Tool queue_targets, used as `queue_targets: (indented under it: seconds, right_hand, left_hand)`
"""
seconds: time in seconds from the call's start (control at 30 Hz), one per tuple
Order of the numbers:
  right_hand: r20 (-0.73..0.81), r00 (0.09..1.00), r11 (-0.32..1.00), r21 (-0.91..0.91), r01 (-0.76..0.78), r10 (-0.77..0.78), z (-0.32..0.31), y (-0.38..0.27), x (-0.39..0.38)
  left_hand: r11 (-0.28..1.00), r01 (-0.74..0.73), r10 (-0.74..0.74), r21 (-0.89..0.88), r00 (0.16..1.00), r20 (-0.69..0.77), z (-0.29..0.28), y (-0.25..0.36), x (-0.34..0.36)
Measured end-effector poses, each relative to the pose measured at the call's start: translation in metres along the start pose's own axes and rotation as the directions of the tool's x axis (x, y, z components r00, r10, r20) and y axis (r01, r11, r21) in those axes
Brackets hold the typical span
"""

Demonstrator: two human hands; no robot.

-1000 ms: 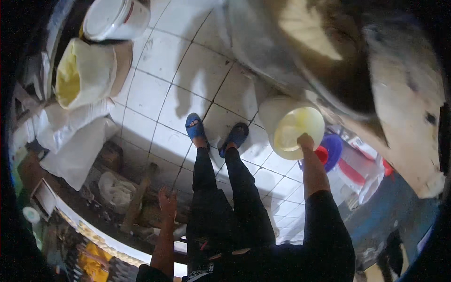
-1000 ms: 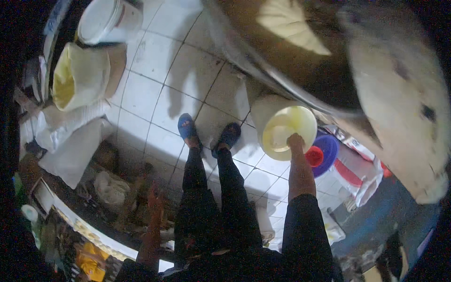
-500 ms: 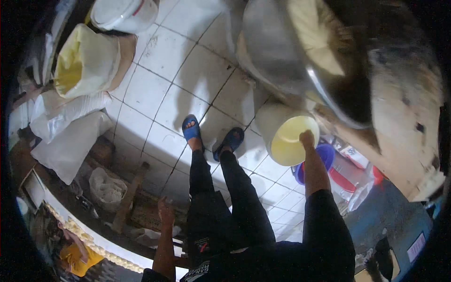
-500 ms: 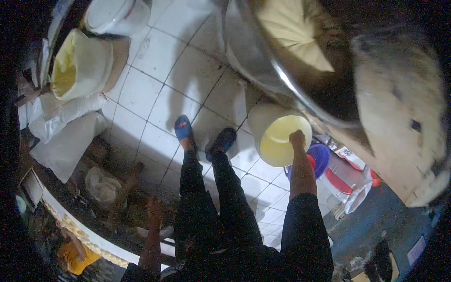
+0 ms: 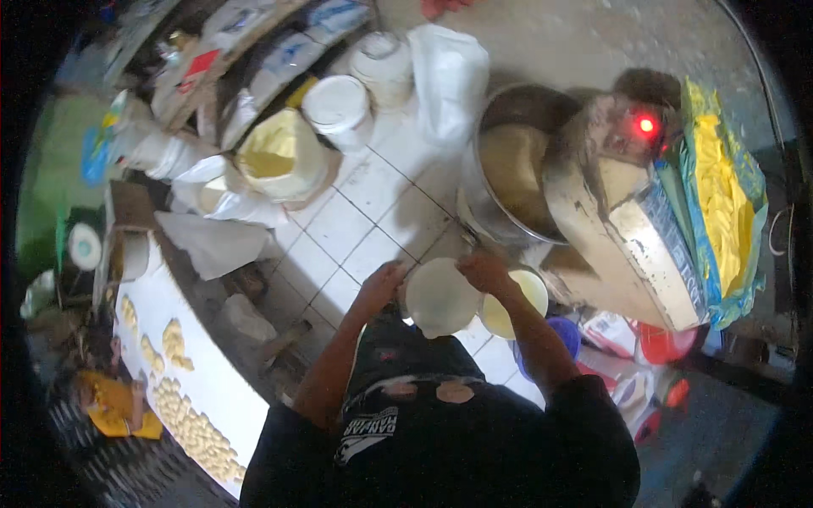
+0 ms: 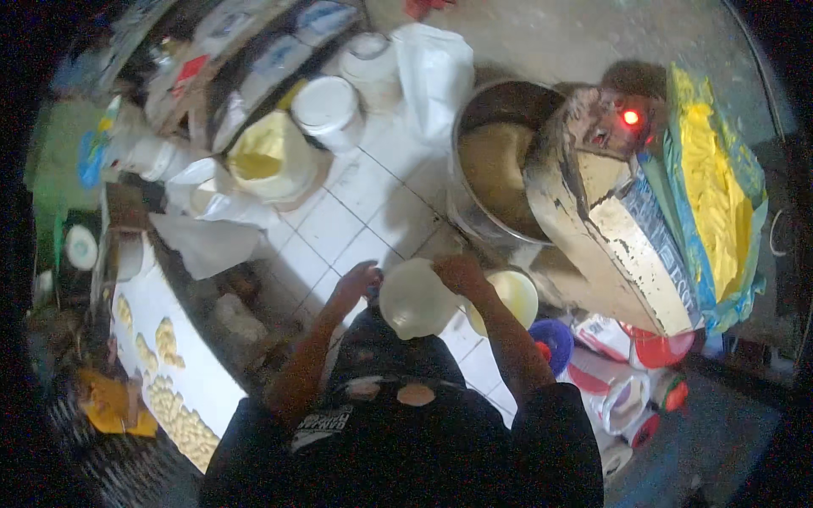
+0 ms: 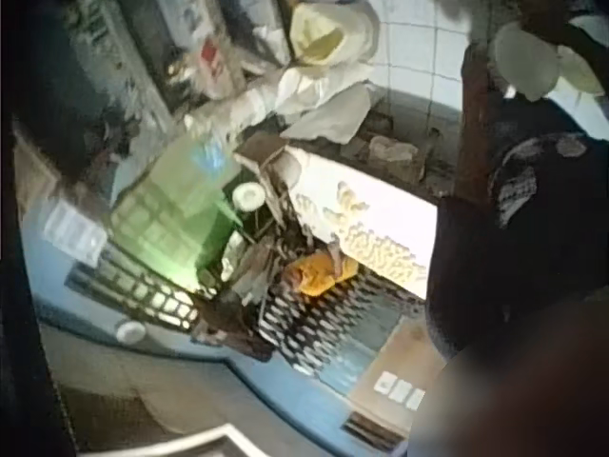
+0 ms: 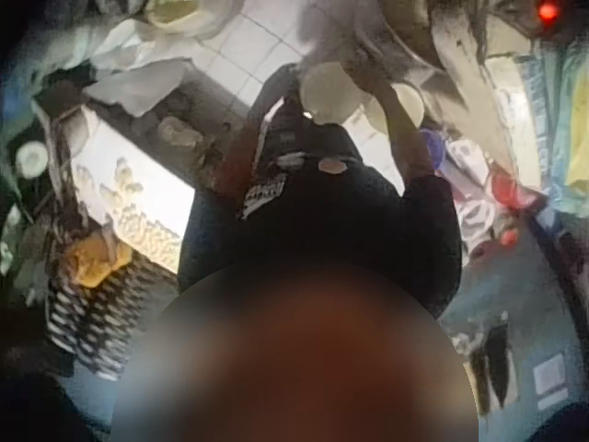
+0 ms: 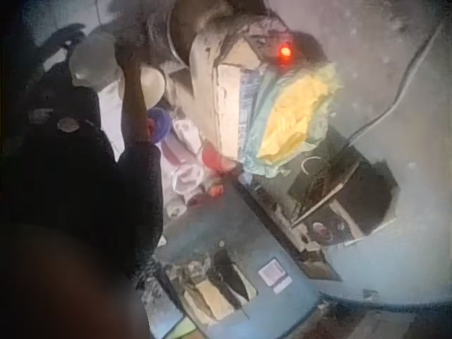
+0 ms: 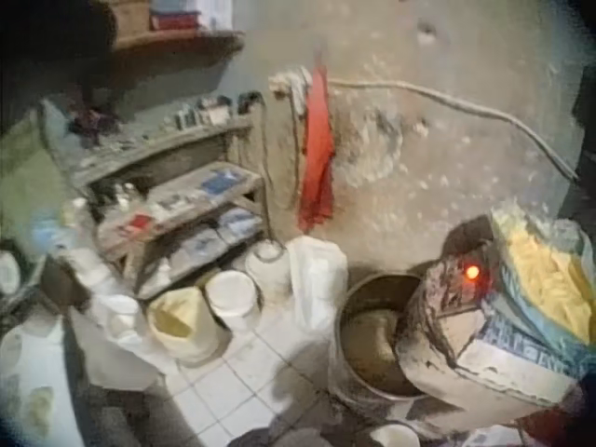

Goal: The person weighs liquid, powdered ingredients, and margarine on a digital scale using plastic containers. The person then adds the ingredients into an industrial dough mixer and handles the dough inside the mixing bowl by hand.

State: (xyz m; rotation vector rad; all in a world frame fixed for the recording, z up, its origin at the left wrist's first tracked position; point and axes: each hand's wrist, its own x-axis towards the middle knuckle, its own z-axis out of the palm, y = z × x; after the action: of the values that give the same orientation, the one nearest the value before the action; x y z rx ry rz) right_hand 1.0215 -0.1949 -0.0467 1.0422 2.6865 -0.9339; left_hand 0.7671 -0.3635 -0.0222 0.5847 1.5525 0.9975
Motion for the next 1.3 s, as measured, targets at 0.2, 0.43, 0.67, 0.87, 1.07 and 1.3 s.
queue_targets:
  seconds: [0.2,0.43,0.67,0.87,1.07,1.3]
  right_hand:
    - [-0.171,0.965,0.956,0.182,0.230,-0.199,-0.145,-0.150,0.082]
    - [-0.018,1.000,0.760,0.649,0.020,-0.011,-0.131,-0.186,0.175]
    - [-0.035,0.990,0.284,0.956,0.074,-0.140,-0.137,-0.249,0.282]
    - [-0.013,0.997,0.289,0.957,0.034,-0.075,-0.190,-0.278,0.402]
    - [-0.180,0.969,0.428,0.872,0.236,-0.168,-0.249,-0.239,0.574]
    - [-0.152,0.984,0.454,0.874,0.175,-0.088,-0.347,-0.292,0.832]
  left_hand:
    - [0.990,-0.074,0.081,-0.120,0.995,0.062,-0.045,0.140,-0.022]
    - [0.857,-0.357,0.198,-0.373,0.895,-0.400,-0.128,0.170,0.025]
    - [0.816,-0.486,0.244,-0.313,0.781,-0.575,-0.209,0.205,0.119]
    - [0.832,-0.551,0.412,-0.069,0.696,-0.588,-0.281,0.255,0.184]
    - [0.865,-0.480,0.285,-0.147,0.710,-0.644,-0.352,0.281,0.217]
    - [0.893,-0.395,-0.010,-0.214,0.459,-0.889,-0.426,0.273,0.232]
